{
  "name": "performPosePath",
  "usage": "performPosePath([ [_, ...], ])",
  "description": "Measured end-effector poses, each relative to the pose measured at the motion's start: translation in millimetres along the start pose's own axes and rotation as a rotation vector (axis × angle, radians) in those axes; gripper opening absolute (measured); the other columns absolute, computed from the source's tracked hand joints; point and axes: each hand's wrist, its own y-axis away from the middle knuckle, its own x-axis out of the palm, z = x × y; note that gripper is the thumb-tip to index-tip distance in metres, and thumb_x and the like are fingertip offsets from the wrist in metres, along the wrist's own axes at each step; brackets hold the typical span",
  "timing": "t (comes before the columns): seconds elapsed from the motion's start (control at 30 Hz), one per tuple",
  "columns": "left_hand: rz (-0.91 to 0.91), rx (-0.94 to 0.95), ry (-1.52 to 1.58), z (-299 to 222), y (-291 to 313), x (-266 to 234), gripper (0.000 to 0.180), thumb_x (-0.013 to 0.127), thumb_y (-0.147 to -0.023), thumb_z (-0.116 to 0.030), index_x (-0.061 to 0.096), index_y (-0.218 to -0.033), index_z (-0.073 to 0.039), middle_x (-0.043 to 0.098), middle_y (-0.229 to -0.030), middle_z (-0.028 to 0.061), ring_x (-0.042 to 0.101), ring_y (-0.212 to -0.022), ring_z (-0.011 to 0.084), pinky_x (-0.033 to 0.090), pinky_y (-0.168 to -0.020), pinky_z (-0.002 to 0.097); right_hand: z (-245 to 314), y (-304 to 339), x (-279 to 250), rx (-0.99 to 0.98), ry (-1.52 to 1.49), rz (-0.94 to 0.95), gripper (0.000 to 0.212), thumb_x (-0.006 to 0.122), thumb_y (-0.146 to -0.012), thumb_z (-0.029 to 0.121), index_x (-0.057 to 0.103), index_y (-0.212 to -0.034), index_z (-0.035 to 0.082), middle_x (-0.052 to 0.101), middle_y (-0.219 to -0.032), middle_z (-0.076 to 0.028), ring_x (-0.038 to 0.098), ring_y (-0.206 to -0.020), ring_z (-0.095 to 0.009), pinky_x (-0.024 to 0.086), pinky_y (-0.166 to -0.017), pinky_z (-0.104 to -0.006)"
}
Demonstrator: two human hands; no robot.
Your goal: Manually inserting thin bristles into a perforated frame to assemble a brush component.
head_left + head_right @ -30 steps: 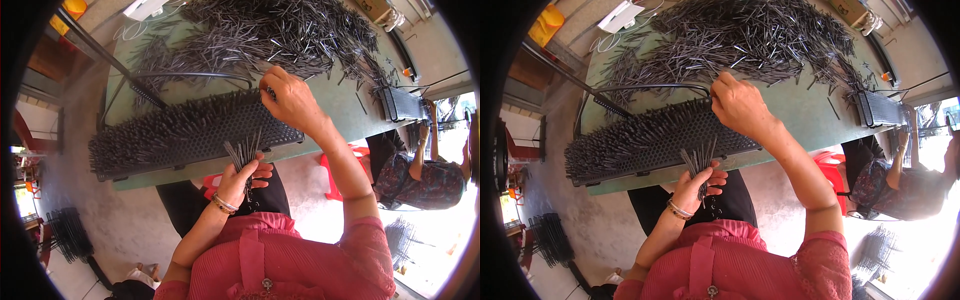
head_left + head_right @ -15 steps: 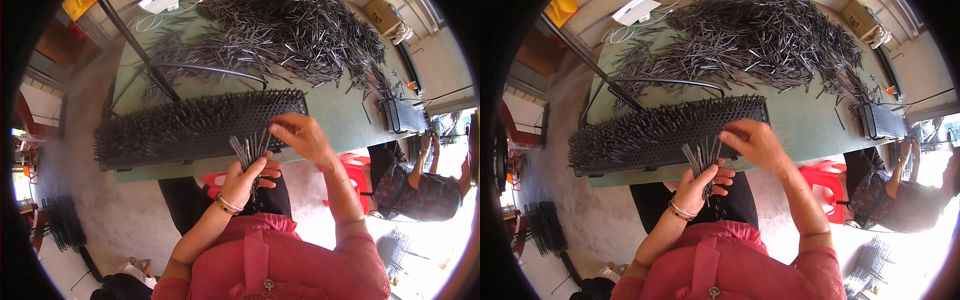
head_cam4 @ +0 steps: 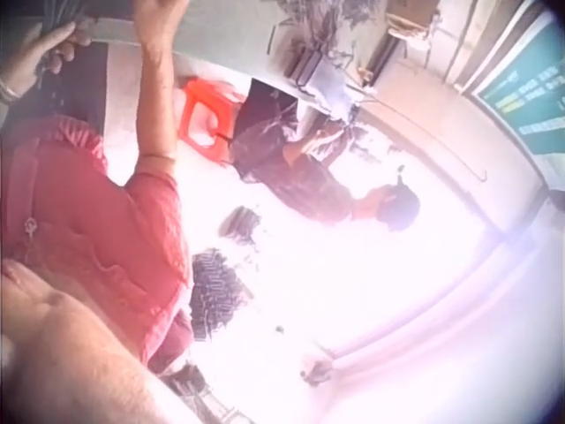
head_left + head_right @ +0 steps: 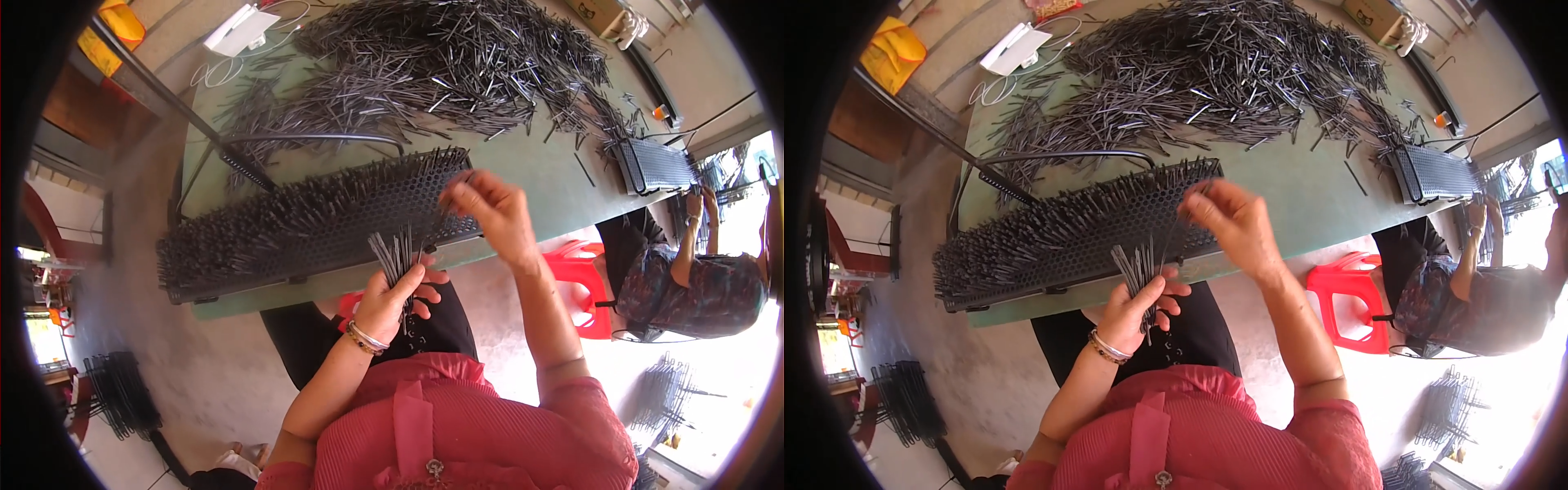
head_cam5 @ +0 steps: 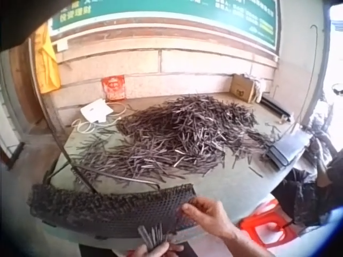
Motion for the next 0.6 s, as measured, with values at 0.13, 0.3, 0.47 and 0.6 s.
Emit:
performPosePath([
  [0.13, -0.011, -0.040, 0.075, -8, -15, 9, 0.031, 0.054, -0.089, -0.025, 0.052, -0.109, -0.001, 0.063, -0.094, 0.0136, 0.061, -0.073, 0.0146, 0.050, -0.059, 0.0255, 0, -28, -18, -0.282, 0.227, -0.217, 0.014, 0.058, -0.085, 0.009, 0.060, -0.094, -0.002, 0.065, -0.077, -0.005, 0.057, -0.071, -0.007, 0.045, -0.066, -0.0225],
  [0.3, -0.047, -0.124, 0.165, 7, -13, 1, 0.028, 0.054, -0.089, -0.022, 0.053, -0.106, 0.000, 0.063, -0.093, 0.0151, 0.063, -0.077, 0.0175, 0.053, -0.069, 0.0298, -10, -48, -18, -0.351, 0.429, -0.195, 0.013, 0.060, -0.082, 0.009, 0.061, -0.092, 0.001, 0.064, -0.077, -0.008, 0.059, -0.067, -0.013, 0.046, -0.063, -0.0262],
  [0.47, -0.074, -0.071, 0.199, 4, -13, 3, 0.025, 0.053, -0.089, -0.017, 0.054, -0.106, 0.002, 0.063, -0.094, 0.0139, 0.063, -0.077, 0.0165, 0.054, -0.070, 0.0288, -21, -57, -17, -0.393, 0.472, -0.158, 0.013, 0.061, -0.082, 0.011, 0.061, -0.091, 0.002, 0.063, -0.077, -0.011, 0.060, -0.065, -0.018, 0.047, -0.060, -0.0276],
  [0.6, -0.050, -0.047, 0.171, 8, -14, -3, 0.024, 0.051, -0.090, -0.016, 0.053, -0.106, 0.002, 0.061, -0.097, 0.0153, 0.063, -0.083, 0.0182, 0.053, -0.075, 0.0313, -21, -57, -18, -0.392, 0.497, -0.152, 0.013, 0.061, -0.082, 0.012, 0.061, -0.091, 0.002, 0.063, -0.077, -0.011, 0.060, -0.065, -0.018, 0.047, -0.059, -0.0277],
])
